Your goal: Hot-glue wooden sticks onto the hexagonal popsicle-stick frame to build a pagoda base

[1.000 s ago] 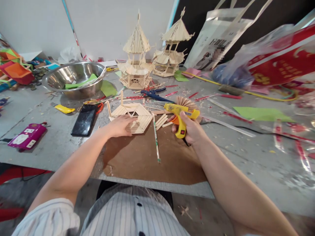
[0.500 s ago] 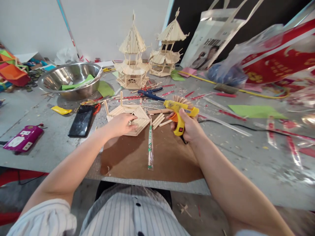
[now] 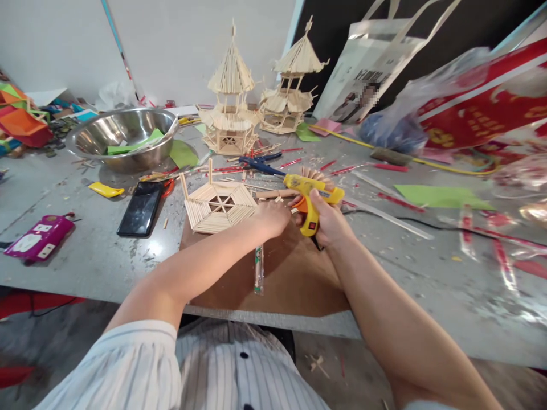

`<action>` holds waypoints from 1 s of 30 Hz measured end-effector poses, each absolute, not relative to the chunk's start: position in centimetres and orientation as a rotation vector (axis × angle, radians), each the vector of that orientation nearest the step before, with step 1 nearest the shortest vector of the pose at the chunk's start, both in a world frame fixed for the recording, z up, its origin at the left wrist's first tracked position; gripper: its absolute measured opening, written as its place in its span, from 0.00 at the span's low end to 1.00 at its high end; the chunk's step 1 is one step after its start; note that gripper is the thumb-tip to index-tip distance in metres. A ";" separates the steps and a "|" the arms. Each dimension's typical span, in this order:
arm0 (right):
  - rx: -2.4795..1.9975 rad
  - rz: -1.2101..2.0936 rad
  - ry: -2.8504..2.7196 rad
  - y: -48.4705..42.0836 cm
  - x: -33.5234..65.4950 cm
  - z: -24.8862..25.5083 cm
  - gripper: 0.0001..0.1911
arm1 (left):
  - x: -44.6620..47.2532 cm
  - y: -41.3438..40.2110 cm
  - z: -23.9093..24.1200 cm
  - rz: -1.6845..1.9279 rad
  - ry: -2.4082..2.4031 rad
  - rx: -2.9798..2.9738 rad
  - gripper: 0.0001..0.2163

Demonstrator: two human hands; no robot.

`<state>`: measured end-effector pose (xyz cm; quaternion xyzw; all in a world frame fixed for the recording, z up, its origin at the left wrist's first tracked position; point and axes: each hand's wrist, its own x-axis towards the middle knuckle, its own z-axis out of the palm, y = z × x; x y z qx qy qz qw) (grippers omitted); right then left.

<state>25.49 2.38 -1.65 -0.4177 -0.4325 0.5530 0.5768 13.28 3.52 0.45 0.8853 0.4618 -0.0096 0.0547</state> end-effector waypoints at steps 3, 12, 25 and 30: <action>-0.987 1.280 -1.028 2.3 25.4 -1.4 0.21 | 14.1 4.1 0.3 -0.049 1.444 2.617 0.14; -0.992 1.221 -1.060 2.2 25.4 -1.0 0.23 | 14.5 4.2 0.2 0.003 1.465 2.484 0.13; -0.890 1.207 -1.069 1.6 25.2 -0.8 0.21 | 5.5 2.2 2.8 0.916 1.161 1.757 0.02; -0.906 1.258 -1.177 0.9 24.3 -1.1 0.21 | 1.0 1.6 2.0 1.169 1.028 0.971 0.04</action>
